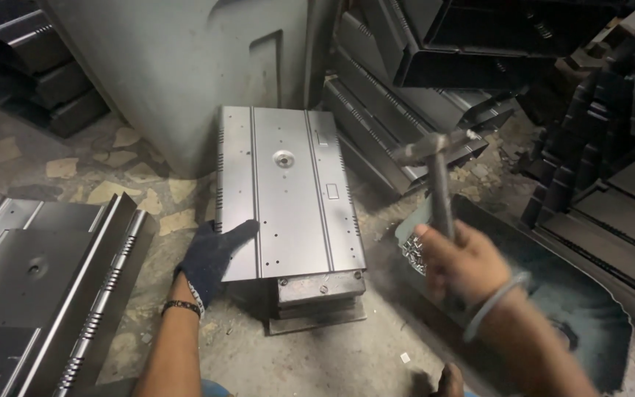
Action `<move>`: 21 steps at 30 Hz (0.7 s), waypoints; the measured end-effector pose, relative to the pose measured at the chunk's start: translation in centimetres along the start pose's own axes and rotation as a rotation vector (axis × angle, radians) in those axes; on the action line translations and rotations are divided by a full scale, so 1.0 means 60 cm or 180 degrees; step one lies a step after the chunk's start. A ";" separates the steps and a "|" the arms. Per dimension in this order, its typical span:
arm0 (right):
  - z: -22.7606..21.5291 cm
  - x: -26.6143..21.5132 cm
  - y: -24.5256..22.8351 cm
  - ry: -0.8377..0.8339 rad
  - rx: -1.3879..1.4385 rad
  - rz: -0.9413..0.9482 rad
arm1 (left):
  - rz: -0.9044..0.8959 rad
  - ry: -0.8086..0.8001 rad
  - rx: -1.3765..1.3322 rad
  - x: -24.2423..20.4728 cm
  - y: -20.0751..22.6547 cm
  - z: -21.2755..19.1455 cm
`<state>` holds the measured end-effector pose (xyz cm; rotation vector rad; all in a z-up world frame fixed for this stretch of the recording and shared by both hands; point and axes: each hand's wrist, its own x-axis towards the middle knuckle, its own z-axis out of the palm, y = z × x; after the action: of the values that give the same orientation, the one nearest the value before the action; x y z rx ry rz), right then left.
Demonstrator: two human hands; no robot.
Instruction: The person wipes a metal panel with a cloth, places it on a metal base block, and hammers nails along its edge, then sets the finished panel aside and repeats the process with another panel. They pick nails from a nearby tray and hold each panel steady with one gloved hand while hammering.
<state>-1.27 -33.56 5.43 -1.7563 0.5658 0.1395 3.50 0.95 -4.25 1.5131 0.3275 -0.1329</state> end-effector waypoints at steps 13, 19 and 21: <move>0.052 -0.090 0.110 0.0656 -0.1973 -0.0546 | 0.0189 0.0027 0.0402 -0.009 -0.003 -0.006; 0.050 -0.161 -0.051 0.0843 0.0948 -0.3011 | 0.0523 0.0024 0.0663 0.003 -0.017 -0.015; 0.057 -0.147 0.012 0.0818 0.0329 -0.2772 | 0.0371 0.0046 0.0473 0.005 -0.008 -0.010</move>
<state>-8.59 -27.84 7.28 -1.7830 -0.0514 -0.7153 3.56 1.53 -4.82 1.6769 0.2445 -0.0549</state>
